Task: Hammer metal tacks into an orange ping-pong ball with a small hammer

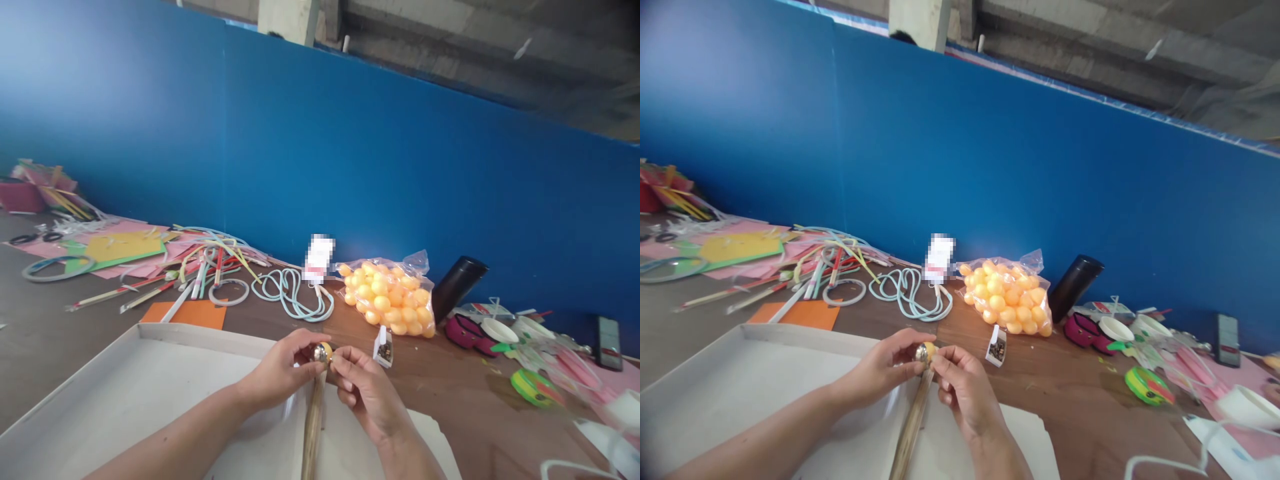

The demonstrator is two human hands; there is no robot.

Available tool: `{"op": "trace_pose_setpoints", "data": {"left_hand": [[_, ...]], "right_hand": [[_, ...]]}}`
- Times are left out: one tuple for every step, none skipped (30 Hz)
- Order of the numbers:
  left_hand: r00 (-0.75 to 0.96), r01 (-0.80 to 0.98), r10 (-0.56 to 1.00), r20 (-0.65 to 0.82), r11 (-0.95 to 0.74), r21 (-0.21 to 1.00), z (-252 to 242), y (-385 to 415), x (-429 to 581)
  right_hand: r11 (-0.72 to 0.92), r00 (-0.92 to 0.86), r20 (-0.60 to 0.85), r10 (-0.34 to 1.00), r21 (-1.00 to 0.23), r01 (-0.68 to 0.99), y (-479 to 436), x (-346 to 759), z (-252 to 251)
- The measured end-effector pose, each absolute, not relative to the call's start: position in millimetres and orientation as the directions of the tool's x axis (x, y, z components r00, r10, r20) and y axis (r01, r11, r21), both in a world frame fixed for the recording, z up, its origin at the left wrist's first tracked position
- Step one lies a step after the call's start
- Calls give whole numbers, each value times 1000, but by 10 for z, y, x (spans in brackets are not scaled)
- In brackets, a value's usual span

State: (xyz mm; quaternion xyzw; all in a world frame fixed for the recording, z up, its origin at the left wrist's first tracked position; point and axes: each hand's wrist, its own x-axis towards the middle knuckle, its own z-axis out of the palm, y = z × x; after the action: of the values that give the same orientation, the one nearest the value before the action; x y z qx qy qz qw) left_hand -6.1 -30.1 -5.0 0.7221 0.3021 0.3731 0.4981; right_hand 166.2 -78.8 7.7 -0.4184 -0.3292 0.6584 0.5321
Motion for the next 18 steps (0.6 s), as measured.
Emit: {"op": "trace_pose_setpoints", "data": {"left_hand": [[540,65,807,239,-323,944,-43,-305,-61],[541,65,806,239,-324,944,-37,-311,-61],[543,65,806,237,-322,944,-33,-318,-62],[543,64,806,235,-319,945,-30,-323,-63],[543,61,807,233,-315,947,-29,-327,-64],[543,57,807,232,-311,949,-30,-330,-64],[543,54,807,232,-310,949,-33,-330,-65],[543,51,807,234,-310,949,-37,-328,-66],[543,48,806,236,-311,949,-41,-326,-66],[543,48,805,238,-313,949,-46,-324,-66],[544,49,805,238,-314,948,-50,-321,-67],[544,50,805,238,-314,948,-53,-319,-66],[544,50,805,238,-314,948,-54,-318,-66],[545,51,804,236,-313,948,-52,-317,-65],[547,52,803,235,-313,948,-48,-317,-65],[549,51,803,234,-312,949,-43,-317,-64],[550,50,802,234,-311,949,-37,-318,-64],[550,49,801,234,-311,949,-32,-319,-64]], "right_hand": [[-218,-85,-201,976,-877,-428,-790,1661,79],[-219,-87,-201,976,-876,-430,-791,1661,81],[-220,-87,-202,975,-875,-432,-793,1660,83],[-220,-87,-203,975,-873,-435,-795,1659,84],[-221,-86,-204,975,-872,-437,-797,1659,85],[-221,-86,-205,975,-870,-440,-798,1658,85],[-222,-87,-205,975,-869,-442,-798,1658,84],[-223,-88,-205,975,-868,-445,-799,1658,83],[-223,-90,-204,975,-866,-447,-799,1658,83],[-223,-92,-203,975,-865,-450,-799,1658,82],[-223,-93,-203,975,-863,-453,-799,1658,83],[-224,-96,-203,975,-862,-455,-800,1658,85],[-226,-98,-203,974,-861,-457,-800,1658,87],[-227,-101,-203,974,-859,-458,-800,1658,90],[-228,-103,-203,974,-858,-460,-800,1658,94],[-229,-105,-203,974,-857,-461,-800,1658,96],[-229,-106,-203,974,-857,-463,-799,1658,98],[-228,-106,-202,974,-856,-464,-799,1658,99]]}}
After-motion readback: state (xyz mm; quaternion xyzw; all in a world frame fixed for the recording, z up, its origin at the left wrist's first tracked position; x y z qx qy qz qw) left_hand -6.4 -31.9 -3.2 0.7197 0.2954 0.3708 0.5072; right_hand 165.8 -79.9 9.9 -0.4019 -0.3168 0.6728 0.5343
